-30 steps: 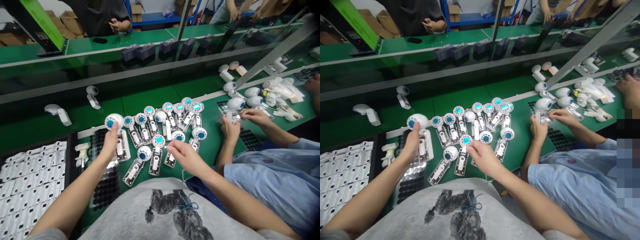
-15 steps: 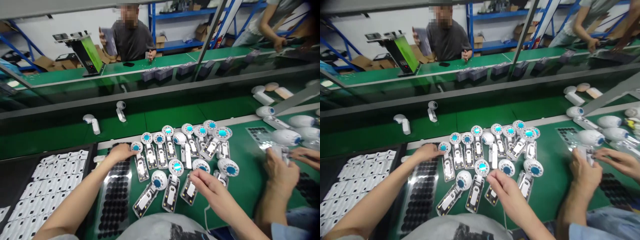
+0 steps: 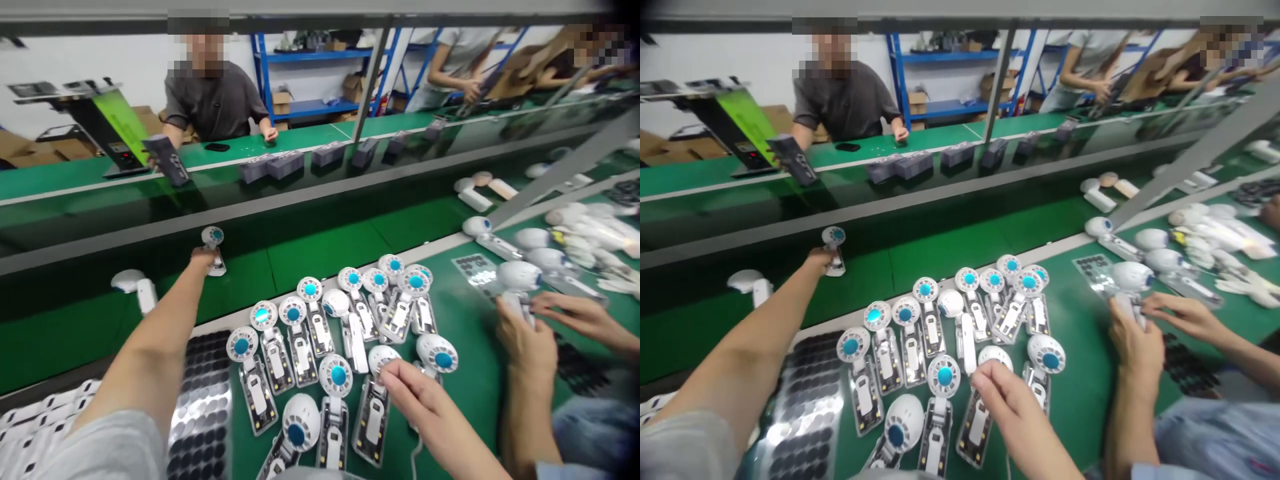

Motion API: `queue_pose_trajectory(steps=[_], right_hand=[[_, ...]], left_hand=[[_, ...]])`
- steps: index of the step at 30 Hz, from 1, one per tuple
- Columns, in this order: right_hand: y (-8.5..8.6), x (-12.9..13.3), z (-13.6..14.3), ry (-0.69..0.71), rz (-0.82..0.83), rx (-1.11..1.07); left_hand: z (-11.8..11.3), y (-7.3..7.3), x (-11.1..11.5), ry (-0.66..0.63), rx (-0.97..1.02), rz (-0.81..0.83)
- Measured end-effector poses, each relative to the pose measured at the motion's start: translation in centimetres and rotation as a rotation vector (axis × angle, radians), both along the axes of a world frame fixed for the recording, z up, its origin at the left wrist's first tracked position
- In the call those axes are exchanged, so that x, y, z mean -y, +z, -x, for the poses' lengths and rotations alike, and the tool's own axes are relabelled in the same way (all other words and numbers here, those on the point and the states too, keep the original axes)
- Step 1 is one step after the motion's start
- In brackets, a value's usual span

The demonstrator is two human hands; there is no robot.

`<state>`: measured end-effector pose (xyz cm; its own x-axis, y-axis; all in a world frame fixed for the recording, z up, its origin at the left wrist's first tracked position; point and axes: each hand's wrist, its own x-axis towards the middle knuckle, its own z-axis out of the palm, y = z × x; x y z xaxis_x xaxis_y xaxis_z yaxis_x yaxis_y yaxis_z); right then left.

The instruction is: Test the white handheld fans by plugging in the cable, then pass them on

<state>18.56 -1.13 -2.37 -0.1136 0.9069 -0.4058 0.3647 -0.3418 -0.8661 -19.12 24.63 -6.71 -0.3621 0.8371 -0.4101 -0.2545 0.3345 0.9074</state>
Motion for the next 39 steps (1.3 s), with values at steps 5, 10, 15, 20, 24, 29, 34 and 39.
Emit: queue_pose_trajectory(steps=[5,10,15,20,24,29,34,39], right_hand=[[0.5,-1.0,0.3,-0.036,-0.017,-0.061],[1.6,-1.4,1.7,0.023,-0.135,-0.059],[2.9,-0.5,2.6,0.054,-0.281,0.009],[3.4,0.9,2.8,0.096,-0.332,-0.001],[3.5,2.0,2.8,0.113,-0.360,0.004],[3.7,2.9,2.6,0.150,-0.356,0.016],[3.4,3.3,1.9,0.087,-0.273,-0.028],[3.2,3.7,1.2,0.084,-0.275,-0.046]], left_hand=[[-5.0,1.4,3.1,-0.182,0.163,0.059],[-13.3,3.7,11.1,-0.441,0.448,0.065],[-18.2,4.7,17.9,-0.538,0.211,-0.024],[-19.8,6.4,21.2,-0.634,-0.023,-0.121],[-20.5,6.9,22.1,-0.682,-0.021,-0.163],[-21.0,6.3,22.3,-0.717,-0.207,-0.273],[-21.5,6.4,23.1,-0.743,-0.141,-0.243],[-21.9,7.0,23.8,-0.719,-0.024,-0.146]])
